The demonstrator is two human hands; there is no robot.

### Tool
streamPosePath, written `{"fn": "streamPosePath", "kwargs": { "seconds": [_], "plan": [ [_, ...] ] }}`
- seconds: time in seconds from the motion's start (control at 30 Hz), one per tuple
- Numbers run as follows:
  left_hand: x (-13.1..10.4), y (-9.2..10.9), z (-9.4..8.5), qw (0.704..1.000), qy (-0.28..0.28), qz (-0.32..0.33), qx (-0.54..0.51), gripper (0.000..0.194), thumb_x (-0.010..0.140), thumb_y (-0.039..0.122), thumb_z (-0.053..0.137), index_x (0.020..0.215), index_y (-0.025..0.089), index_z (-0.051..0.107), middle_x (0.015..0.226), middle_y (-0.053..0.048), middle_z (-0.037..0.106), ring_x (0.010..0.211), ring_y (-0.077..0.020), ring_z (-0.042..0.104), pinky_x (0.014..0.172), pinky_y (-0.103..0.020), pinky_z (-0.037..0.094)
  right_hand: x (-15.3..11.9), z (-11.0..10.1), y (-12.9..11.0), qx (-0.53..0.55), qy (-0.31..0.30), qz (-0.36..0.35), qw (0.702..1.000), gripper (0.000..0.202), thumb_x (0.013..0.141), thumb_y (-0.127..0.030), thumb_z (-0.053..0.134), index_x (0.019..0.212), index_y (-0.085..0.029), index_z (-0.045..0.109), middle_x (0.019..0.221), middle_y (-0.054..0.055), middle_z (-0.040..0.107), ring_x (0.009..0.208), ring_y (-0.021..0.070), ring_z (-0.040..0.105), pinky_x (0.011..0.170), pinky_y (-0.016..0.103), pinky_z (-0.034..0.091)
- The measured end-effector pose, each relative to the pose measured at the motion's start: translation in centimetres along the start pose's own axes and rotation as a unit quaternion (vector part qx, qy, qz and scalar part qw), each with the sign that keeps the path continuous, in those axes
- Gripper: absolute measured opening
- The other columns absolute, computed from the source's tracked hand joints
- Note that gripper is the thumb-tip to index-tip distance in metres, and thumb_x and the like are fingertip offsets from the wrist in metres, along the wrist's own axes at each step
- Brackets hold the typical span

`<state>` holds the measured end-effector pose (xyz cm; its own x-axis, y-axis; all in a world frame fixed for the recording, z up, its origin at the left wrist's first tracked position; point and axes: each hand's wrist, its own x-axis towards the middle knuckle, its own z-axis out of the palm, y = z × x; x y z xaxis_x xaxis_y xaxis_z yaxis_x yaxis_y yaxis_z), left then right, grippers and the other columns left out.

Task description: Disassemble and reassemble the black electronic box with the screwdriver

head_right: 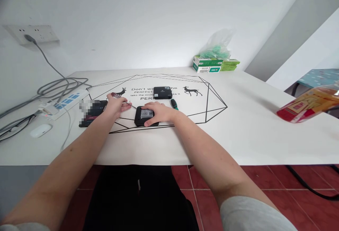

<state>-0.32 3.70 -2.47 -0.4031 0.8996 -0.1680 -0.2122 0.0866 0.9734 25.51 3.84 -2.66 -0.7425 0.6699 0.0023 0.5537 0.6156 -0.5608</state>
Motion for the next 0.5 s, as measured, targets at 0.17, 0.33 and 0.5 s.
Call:
{"fn": "streamPosePath", "kwargs": {
  "seconds": [0.17,0.33,0.5],
  "plan": [
    [-1.1,0.1,0.4,0.983,-0.018,0.172,0.058,0.052,0.088,0.019,0.083,0.124,0.031,0.048,0.109,-0.001,0.068,0.086,-0.0183,0.078,0.076,-0.031,0.066,0.0,0.1,0.1,0.001,0.006,-0.001,1.0,0.103,0.071,-0.072,0.095,0.16,-0.031,0.064,0.173,0.013,0.055,0.166,0.0469,0.042,0.137,0.07,0.031],
    [-2.7,-0.2,0.9,0.954,-0.092,0.268,0.094,0.048,0.094,0.024,0.081,0.132,0.031,0.054,0.105,0.0,0.072,0.09,-0.0173,0.078,0.08,-0.026,0.064,0.0,0.1,0.0,0.006,0.008,-0.003,1.0,0.106,0.069,-0.073,0.096,0.161,-0.031,0.063,0.171,0.013,0.057,0.164,0.0466,0.044,0.137,0.067,0.033],
    [-1.2,-0.5,0.8,0.987,-0.027,0.155,0.032,0.073,0.096,0.018,0.078,0.155,0.038,0.039,0.109,-0.001,0.072,0.073,-0.0164,0.078,0.074,-0.031,0.067,0.1,0.1,0.1,-0.001,-0.001,-0.006,1.0,0.106,0.072,-0.073,0.094,0.163,-0.032,0.06,0.173,0.013,0.055,0.164,0.0464,0.043,0.136,0.068,0.033]
  ]
}}
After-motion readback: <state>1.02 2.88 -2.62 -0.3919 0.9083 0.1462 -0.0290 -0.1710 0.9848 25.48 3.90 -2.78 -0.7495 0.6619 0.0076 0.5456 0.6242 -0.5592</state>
